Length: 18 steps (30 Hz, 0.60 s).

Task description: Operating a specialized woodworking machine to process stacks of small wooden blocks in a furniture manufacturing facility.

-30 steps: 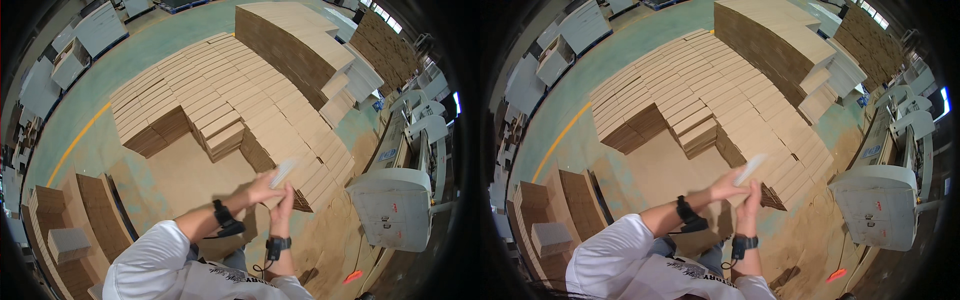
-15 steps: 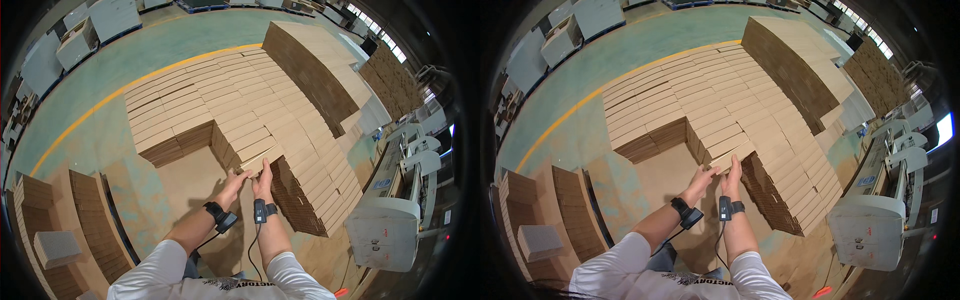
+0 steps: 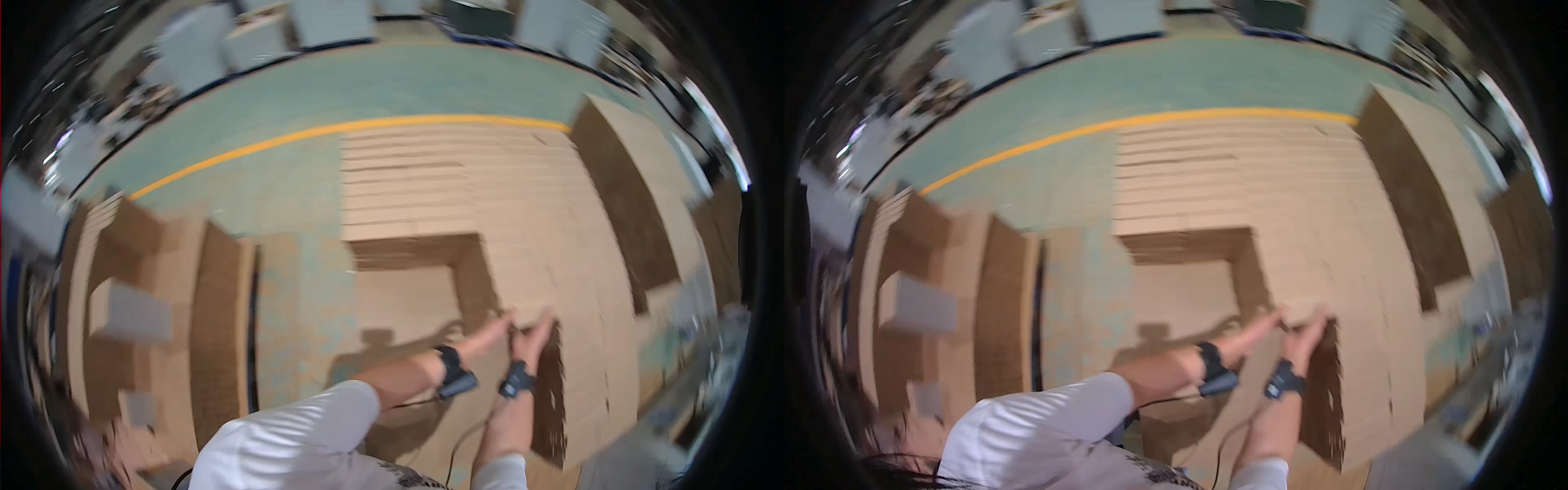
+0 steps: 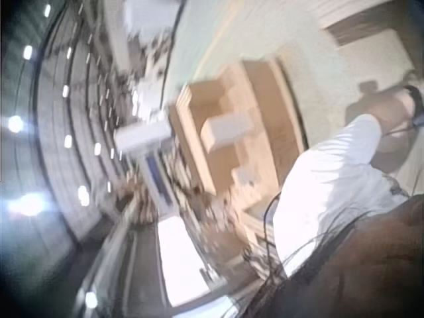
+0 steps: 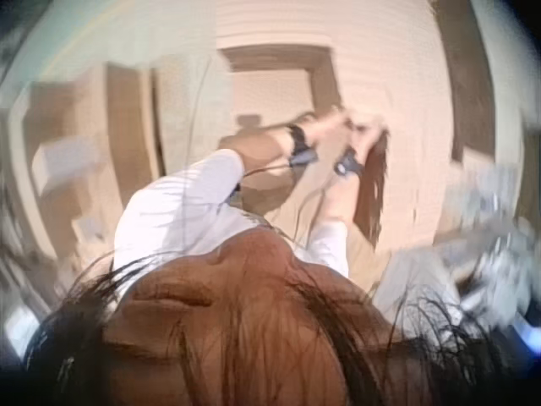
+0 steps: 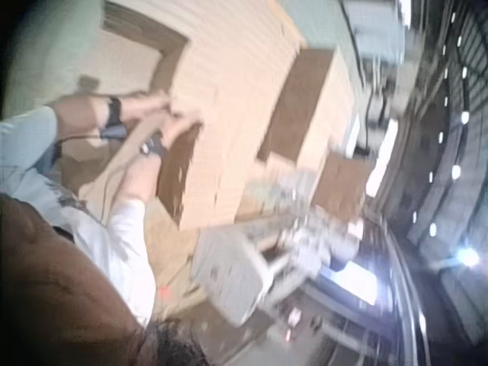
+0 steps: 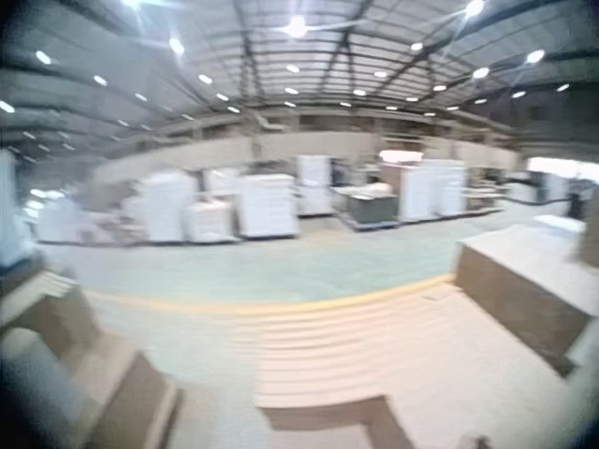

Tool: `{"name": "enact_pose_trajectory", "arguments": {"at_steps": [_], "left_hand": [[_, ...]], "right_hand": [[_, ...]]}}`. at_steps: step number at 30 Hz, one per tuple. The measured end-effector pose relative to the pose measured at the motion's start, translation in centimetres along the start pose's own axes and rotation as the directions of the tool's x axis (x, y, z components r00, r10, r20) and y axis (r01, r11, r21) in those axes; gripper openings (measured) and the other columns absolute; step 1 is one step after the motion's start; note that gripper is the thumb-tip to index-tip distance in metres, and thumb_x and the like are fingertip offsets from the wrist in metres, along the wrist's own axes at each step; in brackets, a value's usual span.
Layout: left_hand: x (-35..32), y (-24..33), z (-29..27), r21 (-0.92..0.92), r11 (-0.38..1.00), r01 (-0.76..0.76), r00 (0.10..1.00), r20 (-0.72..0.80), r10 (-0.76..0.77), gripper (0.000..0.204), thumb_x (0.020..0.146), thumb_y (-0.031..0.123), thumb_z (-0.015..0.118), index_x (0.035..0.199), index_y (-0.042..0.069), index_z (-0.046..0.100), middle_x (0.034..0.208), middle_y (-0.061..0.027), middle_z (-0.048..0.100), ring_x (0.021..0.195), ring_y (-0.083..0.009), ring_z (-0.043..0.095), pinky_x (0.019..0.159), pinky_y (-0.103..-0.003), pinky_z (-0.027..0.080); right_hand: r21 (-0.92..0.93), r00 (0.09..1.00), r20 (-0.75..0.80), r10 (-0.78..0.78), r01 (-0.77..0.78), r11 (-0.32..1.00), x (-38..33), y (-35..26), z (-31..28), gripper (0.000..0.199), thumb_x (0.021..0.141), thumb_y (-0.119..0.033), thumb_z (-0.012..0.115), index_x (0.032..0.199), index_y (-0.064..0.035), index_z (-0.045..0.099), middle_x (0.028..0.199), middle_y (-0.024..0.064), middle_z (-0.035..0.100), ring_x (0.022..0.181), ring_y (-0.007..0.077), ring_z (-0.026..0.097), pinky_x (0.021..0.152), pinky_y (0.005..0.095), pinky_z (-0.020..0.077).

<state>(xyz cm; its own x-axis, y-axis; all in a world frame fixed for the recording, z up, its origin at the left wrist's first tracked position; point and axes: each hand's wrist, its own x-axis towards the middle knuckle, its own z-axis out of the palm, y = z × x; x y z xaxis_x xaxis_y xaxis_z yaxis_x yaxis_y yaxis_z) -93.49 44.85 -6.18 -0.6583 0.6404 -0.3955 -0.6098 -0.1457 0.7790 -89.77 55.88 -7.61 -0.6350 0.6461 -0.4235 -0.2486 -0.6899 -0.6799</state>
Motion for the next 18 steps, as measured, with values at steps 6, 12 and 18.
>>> {"name": "enact_pose_trajectory", "arguments": {"at_steps": [6,12,18], "left_hand": [[2.5,2.3,0.0,0.764,0.616,-0.193,0.925,-0.068,0.374,0.044,0.081,0.042,0.052,0.101,0.004,0.059,0.093,-0.0146,0.06,0.098,-0.0319,0.048,0.082,-0.046,0.039],[2.5,2.5,0.3,0.921,0.36,-0.151,0.974,0.077,0.213,0.034,0.084,0.038,0.044,0.085,0.014,0.068,0.084,-0.0039,0.064,0.101,-0.0263,0.042,0.084,-0.044,0.029],[0.3,1.4,0.4,0.911,0.32,-0.261,0.914,0.126,0.386,0.032,0.084,0.035,0.044,0.08,0.013,0.067,0.08,-0.0048,0.063,0.097,-0.0264,0.043,0.081,-0.042,0.029]], "right_hand": [[-0.09,0.972,-0.225,0.065,-0.088,0.992,-1.3,1.9,2.3,0.063,0.087,-0.05,0.04,0.127,-0.0012,0.035,0.124,0.0174,0.042,0.111,0.0309,0.044,0.09,0.0456,0.0393],[-0.076,0.979,-0.182,0.095,-0.11,0.991,-1.1,2.2,2.3,0.06,0.092,-0.045,0.032,0.123,0.0049,0.036,0.121,0.0193,0.044,0.108,0.0292,0.047,0.091,0.0403,0.0419],[-0.072,0.992,-0.093,0.082,-0.089,0.993,-2.6,2.4,1.2,0.059,0.092,-0.044,0.031,0.123,0.0053,0.036,0.121,0.0186,0.044,0.108,0.0286,0.048,0.091,0.0403,0.0423]]}}
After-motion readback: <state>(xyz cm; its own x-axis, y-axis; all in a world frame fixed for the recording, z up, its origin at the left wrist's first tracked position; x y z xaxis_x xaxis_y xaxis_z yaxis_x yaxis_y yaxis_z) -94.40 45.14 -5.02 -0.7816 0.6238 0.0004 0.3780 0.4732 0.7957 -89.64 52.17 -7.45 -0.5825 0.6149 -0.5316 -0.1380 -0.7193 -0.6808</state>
